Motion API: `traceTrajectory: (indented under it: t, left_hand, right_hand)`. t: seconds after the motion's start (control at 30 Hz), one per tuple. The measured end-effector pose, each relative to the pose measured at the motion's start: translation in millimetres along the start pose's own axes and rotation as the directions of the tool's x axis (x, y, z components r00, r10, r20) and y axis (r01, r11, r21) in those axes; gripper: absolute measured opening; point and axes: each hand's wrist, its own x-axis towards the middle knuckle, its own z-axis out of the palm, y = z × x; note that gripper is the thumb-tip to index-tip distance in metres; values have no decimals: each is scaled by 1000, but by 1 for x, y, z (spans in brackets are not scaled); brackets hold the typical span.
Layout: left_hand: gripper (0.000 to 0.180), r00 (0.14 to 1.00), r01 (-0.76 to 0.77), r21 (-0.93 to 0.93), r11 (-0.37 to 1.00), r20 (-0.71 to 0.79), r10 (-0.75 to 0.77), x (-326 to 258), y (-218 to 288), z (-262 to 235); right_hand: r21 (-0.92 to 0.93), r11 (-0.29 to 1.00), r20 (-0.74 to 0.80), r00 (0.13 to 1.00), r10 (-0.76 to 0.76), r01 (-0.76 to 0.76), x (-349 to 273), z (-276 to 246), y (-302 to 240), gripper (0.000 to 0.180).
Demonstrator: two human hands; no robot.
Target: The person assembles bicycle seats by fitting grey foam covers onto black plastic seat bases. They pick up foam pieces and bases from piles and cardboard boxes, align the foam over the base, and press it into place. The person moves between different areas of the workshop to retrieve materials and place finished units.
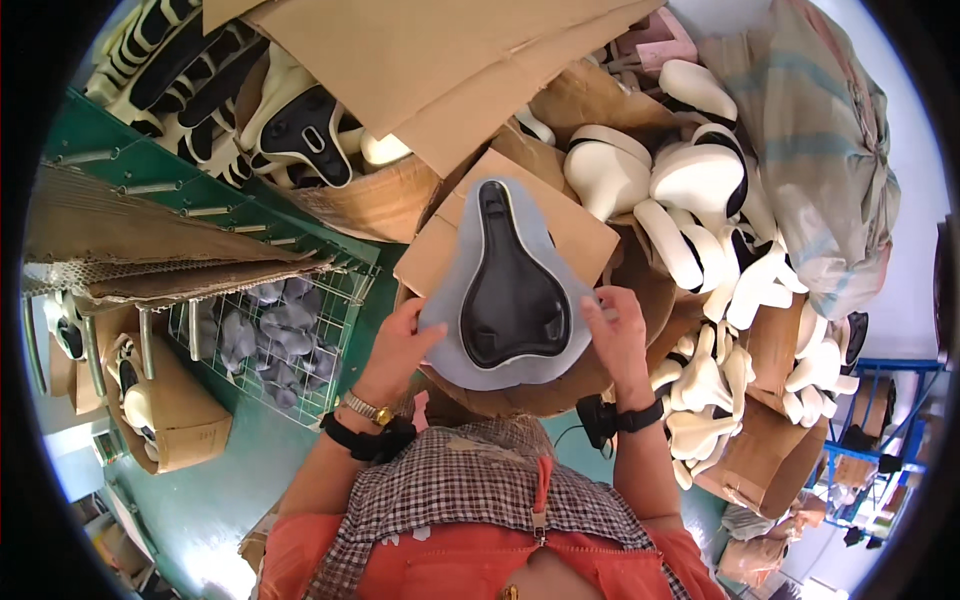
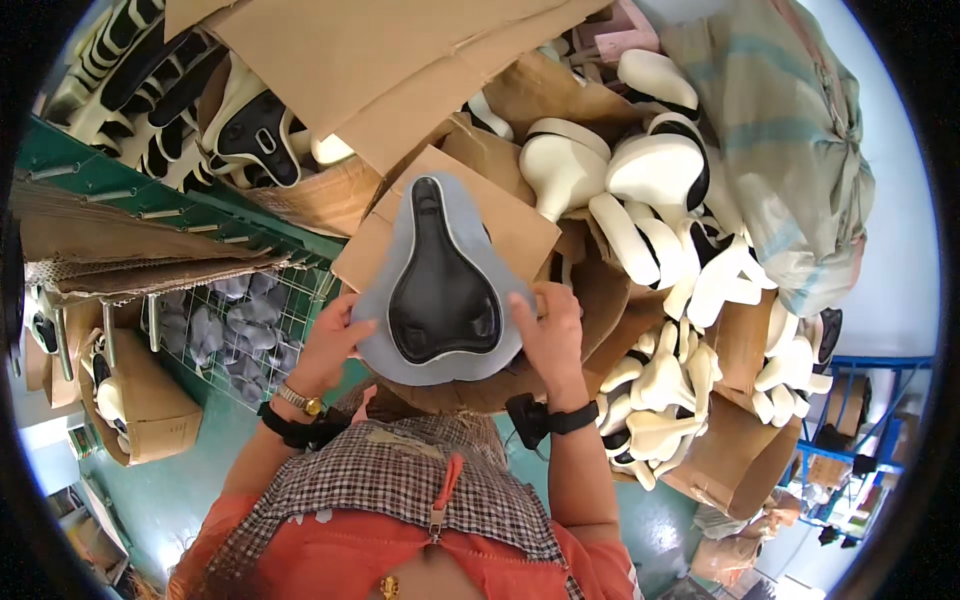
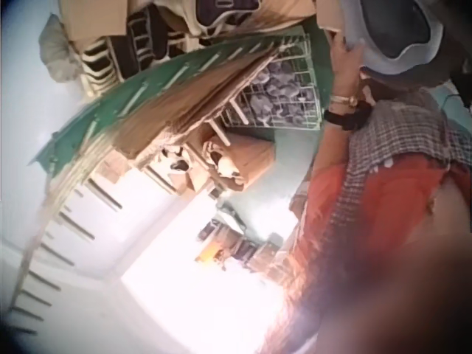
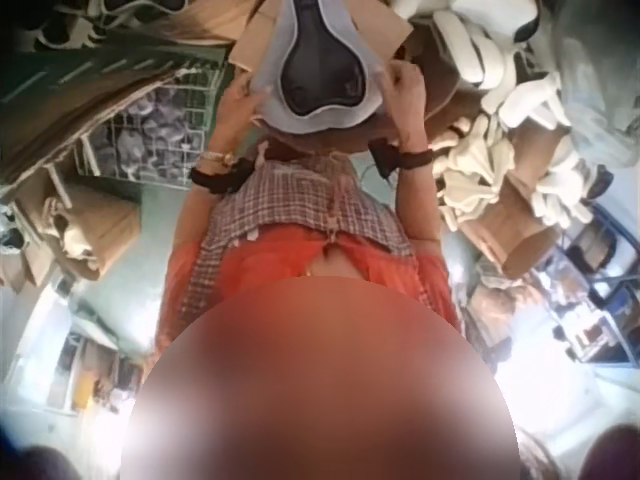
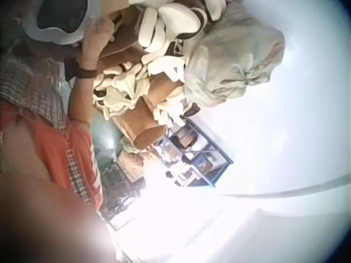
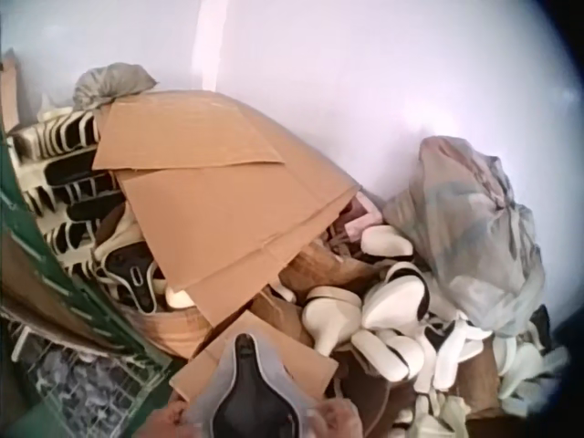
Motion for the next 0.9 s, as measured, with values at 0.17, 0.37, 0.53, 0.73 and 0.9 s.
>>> traceTrajectory:
  t: [0.17,0.37,0.53,0.73,0.9]
  left_hand:
    - [16,996,71,60,996,-66,-67,-9,1,-8]
    - [9,992,-96,189,977,-60,109,-20,9,14]
    - [8,964,-234,311,921,-52,262,-17,4,31]
    - [8,863,-450,527,721,50,502,-14,4,41]
    - [11,856,-450,534,715,30,516,-9,4,36]
  right_hand:
    - [471,523,492,704,512,-710,-21,-11,1,22]
    - [269,958,68,994,81,-97,-32,-6,-36,17]
    - [-22,971,23,971,-238,239,-27,0,-53,22]
    - [-23,976,10,977,-215,215,-31,7,-50,20]
    - [221,974,78,995,-67,48,-29,3,-45,17]
